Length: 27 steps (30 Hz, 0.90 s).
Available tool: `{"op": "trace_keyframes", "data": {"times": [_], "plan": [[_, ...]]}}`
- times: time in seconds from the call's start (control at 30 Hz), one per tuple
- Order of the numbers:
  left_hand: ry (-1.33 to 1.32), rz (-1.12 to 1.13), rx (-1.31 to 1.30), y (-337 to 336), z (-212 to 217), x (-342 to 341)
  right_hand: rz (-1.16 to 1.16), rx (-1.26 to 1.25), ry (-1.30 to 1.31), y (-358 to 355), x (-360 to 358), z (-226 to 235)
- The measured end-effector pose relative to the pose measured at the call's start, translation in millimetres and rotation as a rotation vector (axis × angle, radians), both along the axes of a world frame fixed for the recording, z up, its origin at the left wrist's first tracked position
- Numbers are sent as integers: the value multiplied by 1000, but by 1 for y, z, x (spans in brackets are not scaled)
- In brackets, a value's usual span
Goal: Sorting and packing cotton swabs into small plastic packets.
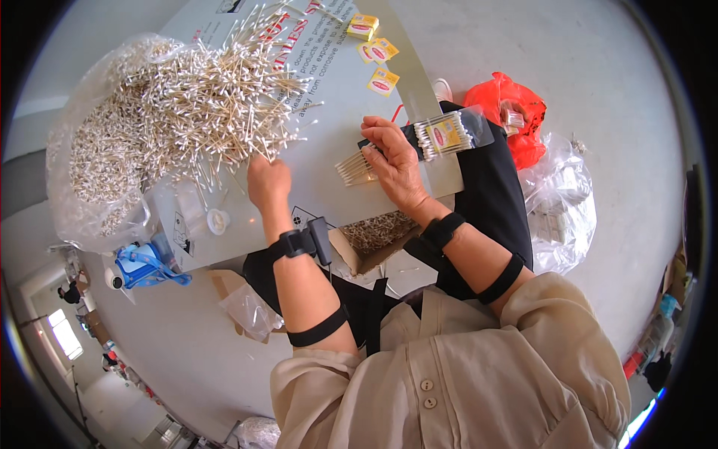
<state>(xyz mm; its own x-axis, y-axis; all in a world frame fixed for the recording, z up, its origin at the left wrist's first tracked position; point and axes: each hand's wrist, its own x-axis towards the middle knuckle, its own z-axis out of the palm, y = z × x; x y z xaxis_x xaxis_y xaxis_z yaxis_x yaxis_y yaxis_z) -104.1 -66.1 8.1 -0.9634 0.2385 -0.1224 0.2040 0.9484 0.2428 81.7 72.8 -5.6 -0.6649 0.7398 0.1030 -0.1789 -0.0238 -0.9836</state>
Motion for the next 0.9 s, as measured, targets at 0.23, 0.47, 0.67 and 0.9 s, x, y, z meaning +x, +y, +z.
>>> {"op": "trace_keyframes", "data": {"times": [0.23,0.47,0.67,0.9], "plan": [[-506,381,1095,9,22,1,-24,-64,25,3,-1,-8],[-503,123,627,23,46,-20,20,-134,31,5,2,-4],[-349,-298,465,6,22,17,22,-172,2,7,1,0],[27,-603,301,39,22,67,8,-321,66,11,1,-9]]}}
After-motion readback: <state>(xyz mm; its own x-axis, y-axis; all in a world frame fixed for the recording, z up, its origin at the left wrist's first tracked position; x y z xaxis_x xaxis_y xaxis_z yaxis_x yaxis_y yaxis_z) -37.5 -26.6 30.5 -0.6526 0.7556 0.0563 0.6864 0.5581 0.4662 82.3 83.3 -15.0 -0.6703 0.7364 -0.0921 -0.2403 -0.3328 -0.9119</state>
